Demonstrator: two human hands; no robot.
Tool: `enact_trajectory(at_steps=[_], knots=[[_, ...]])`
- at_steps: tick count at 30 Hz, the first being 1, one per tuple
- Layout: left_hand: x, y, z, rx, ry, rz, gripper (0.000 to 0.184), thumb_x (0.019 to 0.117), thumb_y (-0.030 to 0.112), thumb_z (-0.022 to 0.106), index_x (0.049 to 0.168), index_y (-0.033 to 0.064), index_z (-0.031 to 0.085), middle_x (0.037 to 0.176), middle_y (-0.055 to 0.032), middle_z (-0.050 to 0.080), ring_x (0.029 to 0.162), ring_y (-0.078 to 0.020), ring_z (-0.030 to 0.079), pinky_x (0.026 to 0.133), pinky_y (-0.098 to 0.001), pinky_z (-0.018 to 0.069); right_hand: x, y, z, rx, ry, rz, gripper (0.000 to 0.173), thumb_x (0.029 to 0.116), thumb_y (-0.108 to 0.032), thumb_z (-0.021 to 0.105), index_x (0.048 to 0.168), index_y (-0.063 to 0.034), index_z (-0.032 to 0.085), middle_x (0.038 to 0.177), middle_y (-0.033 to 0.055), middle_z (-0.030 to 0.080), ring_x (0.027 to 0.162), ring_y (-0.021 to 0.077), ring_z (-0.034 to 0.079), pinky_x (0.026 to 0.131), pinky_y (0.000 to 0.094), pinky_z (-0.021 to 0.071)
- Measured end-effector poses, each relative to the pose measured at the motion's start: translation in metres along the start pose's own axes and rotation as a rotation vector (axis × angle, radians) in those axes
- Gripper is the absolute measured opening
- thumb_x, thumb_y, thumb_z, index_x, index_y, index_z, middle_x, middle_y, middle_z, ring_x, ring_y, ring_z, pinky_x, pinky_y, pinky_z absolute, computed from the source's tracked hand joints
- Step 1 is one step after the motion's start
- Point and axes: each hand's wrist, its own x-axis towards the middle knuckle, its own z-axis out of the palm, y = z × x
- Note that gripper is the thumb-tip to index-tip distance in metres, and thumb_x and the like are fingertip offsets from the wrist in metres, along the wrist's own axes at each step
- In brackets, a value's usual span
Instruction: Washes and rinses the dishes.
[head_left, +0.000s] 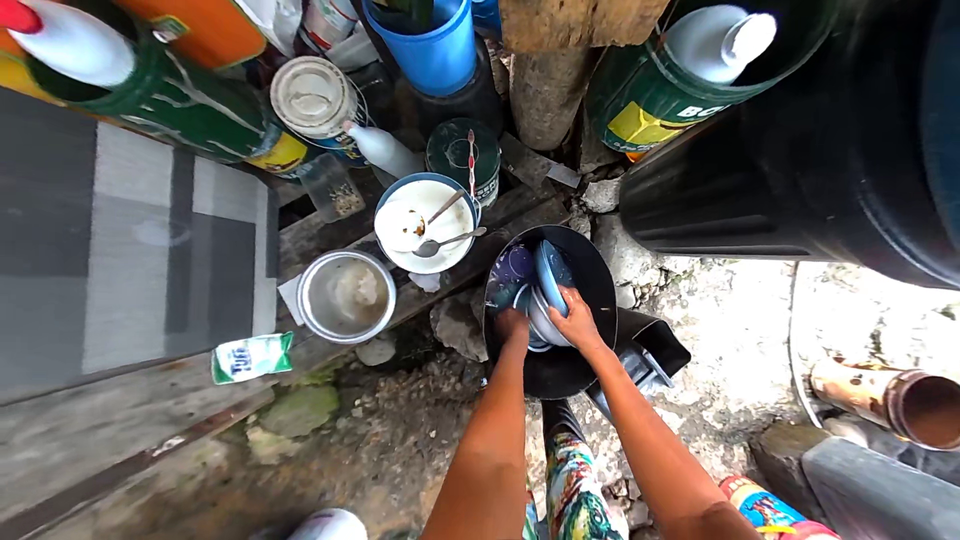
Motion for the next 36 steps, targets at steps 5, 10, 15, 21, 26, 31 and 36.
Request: enact_trajectory(at_steps=[5, 10, 15, 21, 26, 31, 36], knots=[[0.023, -0.005, 0.008, -0.305, 0.084, 0.195, 0.043, 0.1052, 0.0, 0.045, 0.146, 0.0052, 0.057, 0.147, -0.0211, 0.056, 0.14, -0.0354, 0.05, 0.12, -0.0484, 0.0353, 0.002, 0.006, 0.01, 0.021, -0.167, 0.099, 0.066, 0.0969, -0.02, 0.064, 0.156, -0.0007, 0.041, 0.16, 0.0296, 0.036, 0.15, 0.0399, 0.036, 0.123, 0.0494, 0.0313], [0.022, -0.011, 0.002, -0.142, -0.038, -0.153, 0.04, 0.1074, 0.012, 0.05, 0.145, -0.0017, 0.052, 0.148, -0.0279, 0.052, 0.141, -0.0394, 0.048, 0.117, -0.0515, 0.0375, 0.005, 0.011, 0.034, -0.195, -0.409, 0.21, 0.097, 0.0981, -0.063, 0.056, 0.168, -0.0188, 0.006, 0.171, 0.0262, -0.009, 0.158, 0.0481, 0.001, 0.126, 0.0605, 0.0181], [0.02, -0.009, -0.002, -0.03, -0.065, -0.208, 0.046, 0.1088, 0.028, 0.05, 0.141, -0.0045, 0.055, 0.144, -0.0263, 0.056, 0.138, -0.0362, 0.052, 0.114, -0.05, 0.0414, 0.016, -0.003, 0.026, -0.286, -0.45, 0.195, 0.095, 0.0994, -0.065, 0.052, 0.168, -0.016, 0.008, 0.17, 0.0293, -0.001, 0.156, 0.0494, 0.013, 0.124, 0.0578, 0.0261], [0.035, -0.016, 0.004, -0.59, -0.042, -0.03, 0.046, 0.1047, 0.0, 0.045, 0.149, 0.0069, 0.052, 0.152, -0.0219, 0.049, 0.144, -0.0345, 0.044, 0.117, -0.0519, 0.0361, -0.01, -0.004, 0.028, -0.357, -0.257, 0.004, 0.054, 0.1102, -0.037, 0.039, 0.157, -0.0094, 0.044, 0.163, 0.0227, 0.037, 0.146, 0.0399, 0.044, 0.116, 0.0537, 0.0404], [0.039, -0.016, 0.002, -0.701, -0.065, 0.048, 0.035, 0.1039, 0.018, 0.06, 0.132, -0.0023, 0.064, 0.138, -0.024, 0.06, 0.133, -0.0341, 0.054, 0.113, -0.0504, 0.0402, -0.029, -0.002, 0.007, -0.004, 0.187, 0.019, 0.037, 0.106, -0.022, 0.054, 0.119, 0.0089, 0.069, 0.118, 0.0268, 0.071, 0.114, 0.0382, 0.068, 0.104, 0.0538, 0.0501], [0.039, -0.014, 0.017, -0.705, -0.06, 0.25, 0.041, 0.1035, 0.022, 0.061, 0.136, -0.0035, 0.06, 0.138, -0.0256, 0.059, 0.132, -0.0341, 0.054, 0.113, -0.0481, 0.0413, -0.033, 0.002, -0.002, -0.055, 0.261, 0.039, 0.042, 0.1063, -0.026, 0.053, 0.126, 0.0089, 0.065, 0.113, 0.0264, 0.072, 0.107, 0.0391, 0.071, 0.097, 0.0555, 0.0533], [0.034, -0.013, 0.018, -0.343, 0.0, 0.078, 0.043, 0.1114, 0.026, 0.046, 0.145, 0.002, 0.056, 0.147, -0.0219, 0.056, 0.142, -0.0343, 0.049, 0.12, -0.0495, 0.0335, -0.018, 0.012, 0.013, 0.014, -0.085, 0.024, 0.068, 0.0957, -0.024, 0.063, 0.156, -0.0023, 0.041, 0.153, 0.0248, 0.049, 0.141, 0.035, 0.049, 0.119, 0.0471, 0.0395]])
